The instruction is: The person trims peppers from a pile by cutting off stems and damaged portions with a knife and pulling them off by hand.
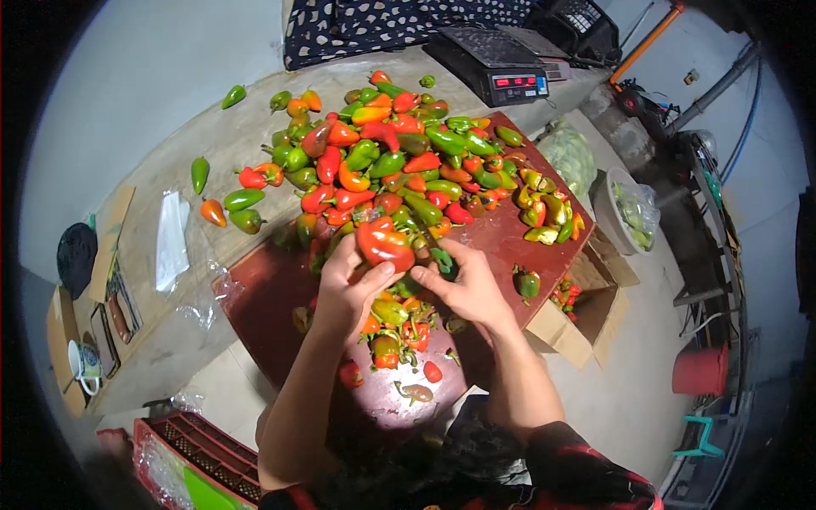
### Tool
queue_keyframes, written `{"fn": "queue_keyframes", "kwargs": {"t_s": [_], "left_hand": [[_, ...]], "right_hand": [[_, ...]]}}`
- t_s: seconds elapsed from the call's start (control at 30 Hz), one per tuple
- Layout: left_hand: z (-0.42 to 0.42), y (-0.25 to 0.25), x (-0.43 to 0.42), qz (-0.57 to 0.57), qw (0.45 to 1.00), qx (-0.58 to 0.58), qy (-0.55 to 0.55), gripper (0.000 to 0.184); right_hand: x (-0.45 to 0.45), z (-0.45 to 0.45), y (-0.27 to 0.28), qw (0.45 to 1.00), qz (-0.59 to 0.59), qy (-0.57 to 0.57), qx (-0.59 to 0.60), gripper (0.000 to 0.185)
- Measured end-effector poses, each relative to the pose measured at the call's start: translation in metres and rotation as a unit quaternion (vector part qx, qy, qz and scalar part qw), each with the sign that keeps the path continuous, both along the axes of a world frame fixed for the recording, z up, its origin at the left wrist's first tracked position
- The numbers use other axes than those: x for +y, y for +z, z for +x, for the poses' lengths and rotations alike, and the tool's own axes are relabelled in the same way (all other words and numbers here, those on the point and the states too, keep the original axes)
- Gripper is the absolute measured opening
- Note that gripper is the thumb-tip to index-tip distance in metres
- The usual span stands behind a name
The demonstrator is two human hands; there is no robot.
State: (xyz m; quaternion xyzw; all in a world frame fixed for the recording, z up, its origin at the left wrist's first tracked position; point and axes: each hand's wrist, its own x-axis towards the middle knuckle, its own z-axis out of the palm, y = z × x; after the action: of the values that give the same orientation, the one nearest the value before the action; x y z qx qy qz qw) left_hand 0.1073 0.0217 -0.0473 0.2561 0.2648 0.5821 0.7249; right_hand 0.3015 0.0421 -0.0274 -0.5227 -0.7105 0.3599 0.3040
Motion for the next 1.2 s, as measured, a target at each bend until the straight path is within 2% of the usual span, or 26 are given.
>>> {"fn": "queue_keyframes", "kwargs": {"t_s": [0.07,0.13,0.23,0.27,0.33,0.37,0.4,0.47,0.53,0.6,0.7,0.93,1.03,1.1,1.13,1.17,1.2], "left_hand": [[0.001,-0.015,0.001,0.097,0.978,0.166,0.082,0.044],[0.001,-0.011,-0.001,0.083,0.98,0.16,0.089,0.046],[0.002,-0.01,-0.003,0.12,0.951,0.253,0.13,0.046],[0.003,-0.008,-0.004,0.123,0.951,0.253,0.125,0.046],[0.007,0.003,-0.01,0.187,0.878,0.407,0.171,0.046],[0.012,-0.005,-0.01,0.149,0.914,0.334,0.177,0.041],[0.014,-0.009,-0.011,0.152,0.915,0.333,0.172,0.041],[0.014,-0.015,-0.013,0.224,0.853,0.421,0.211,0.039],[0.017,-0.016,-0.015,0.222,0.86,0.405,0.22,0.039],[0.014,-0.02,-0.016,0.271,0.834,0.425,0.225,0.046],[0.017,-0.014,-0.017,0.28,0.824,0.415,0.265,0.042],[0.017,-0.005,-0.022,0.307,0.817,0.402,0.277,0.04],[0.014,0.001,-0.023,0.276,0.785,0.488,0.264,0.039],[0.014,0.005,-0.023,0.282,0.776,0.5,0.259,0.041],[0.015,0.001,-0.023,0.287,0.78,0.496,0.25,0.041],[0.016,-0.007,-0.021,0.22,0.806,0.497,0.237,0.042],[0.019,-0.012,-0.017,0.158,0.828,0.491,0.221,0.043]], "right_hand": [[-0.001,-0.005,0.007,0.999,0.014,-0.014,-0.028,0.031],[-0.002,-0.007,0.007,0.998,0.016,-0.035,-0.058,0.029],[-0.006,-0.013,0.008,0.994,0.049,-0.058,-0.079,0.026],[-0.006,-0.014,0.002,0.994,0.05,-0.063,-0.079,0.026],[-0.005,-0.016,-0.007,0.987,0.112,-0.069,-0.089,0.021],[-0.008,-0.015,-0.008,0.987,0.09,-0.074,-0.115,0.017],[-0.009,-0.015,-0.008,0.986,0.09,-0.08,-0.116,0.017],[-0.01,-0.017,-0.009,0.979,0.129,-0.059,-0.149,0.017],[-0.01,-0.018,-0.011,0.978,0.14,-0.063,-0.14,0.016],[-0.009,-0.019,-0.011,0.973,0.161,-0.065,-0.149,0.016],[-0.008,-0.019,-0.013,0.969,0.182,-0.068,-0.149,0.015],[-0.003,-0.013,-0.014,0.957,0.207,-0.07,-0.189,0.012],[0.003,-0.014,-0.014,0.944,0.222,-0.071,-0.233,0.008],[0.012,-0.01,-0.023,0.942,0.242,-0.068,-0.224,0.007],[0.012,-0.008,-0.024,0.94,0.255,-0.067,-0.218,0.007],[0.016,-0.01,-0.023,0.936,0.187,-0.066,-0.29,0.009],[0.018,-0.013,-0.031,0.936,0.197,-0.084,-0.279,0.008]]}}
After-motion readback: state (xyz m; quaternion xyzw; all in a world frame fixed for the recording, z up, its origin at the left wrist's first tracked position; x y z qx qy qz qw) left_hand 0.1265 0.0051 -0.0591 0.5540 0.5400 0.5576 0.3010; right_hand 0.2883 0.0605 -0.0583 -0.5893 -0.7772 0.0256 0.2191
